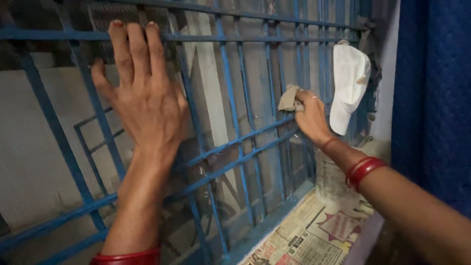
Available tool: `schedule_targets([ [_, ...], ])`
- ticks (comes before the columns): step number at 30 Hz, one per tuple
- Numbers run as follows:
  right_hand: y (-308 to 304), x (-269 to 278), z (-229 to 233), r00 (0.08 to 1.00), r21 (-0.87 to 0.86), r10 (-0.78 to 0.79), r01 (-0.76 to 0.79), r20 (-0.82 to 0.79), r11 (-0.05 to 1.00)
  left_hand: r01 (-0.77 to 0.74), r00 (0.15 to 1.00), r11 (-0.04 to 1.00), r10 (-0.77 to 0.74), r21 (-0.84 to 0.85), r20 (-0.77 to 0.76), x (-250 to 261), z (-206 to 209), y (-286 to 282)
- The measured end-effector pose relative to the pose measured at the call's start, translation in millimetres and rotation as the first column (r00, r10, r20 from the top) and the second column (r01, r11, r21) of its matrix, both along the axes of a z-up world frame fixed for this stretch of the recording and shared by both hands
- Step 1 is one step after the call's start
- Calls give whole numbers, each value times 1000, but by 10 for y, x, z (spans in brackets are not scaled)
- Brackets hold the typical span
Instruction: The person wipes a blue metal window grille with a cloth. The person uses one hand to hold the grille and the other to wipe the bars, moving methodically across the surface.
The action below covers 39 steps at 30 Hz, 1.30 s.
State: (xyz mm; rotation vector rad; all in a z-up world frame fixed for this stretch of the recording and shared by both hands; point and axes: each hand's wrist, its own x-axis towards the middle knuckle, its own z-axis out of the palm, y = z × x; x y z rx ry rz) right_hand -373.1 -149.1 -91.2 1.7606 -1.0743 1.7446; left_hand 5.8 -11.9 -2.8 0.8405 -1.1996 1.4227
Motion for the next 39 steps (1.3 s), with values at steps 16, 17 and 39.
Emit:
schedule_targets([
  [16, 40, -124, -159, 951, -192, -61, 2, -304, 981, -8, 1000, 1000, 8, 27, -3, 15, 3, -23],
  [17, 22, -133, -79, 965, -152, -55, 16, -256, 988, -11, 1000, 1000, 11, 19, -1, 23, 12, -25],
  [39, -245, -14, 1213, 800, -5, 349, -397, 489, 918, -36, 999, 999, 36, 29, 5, 34, -9, -30],
])
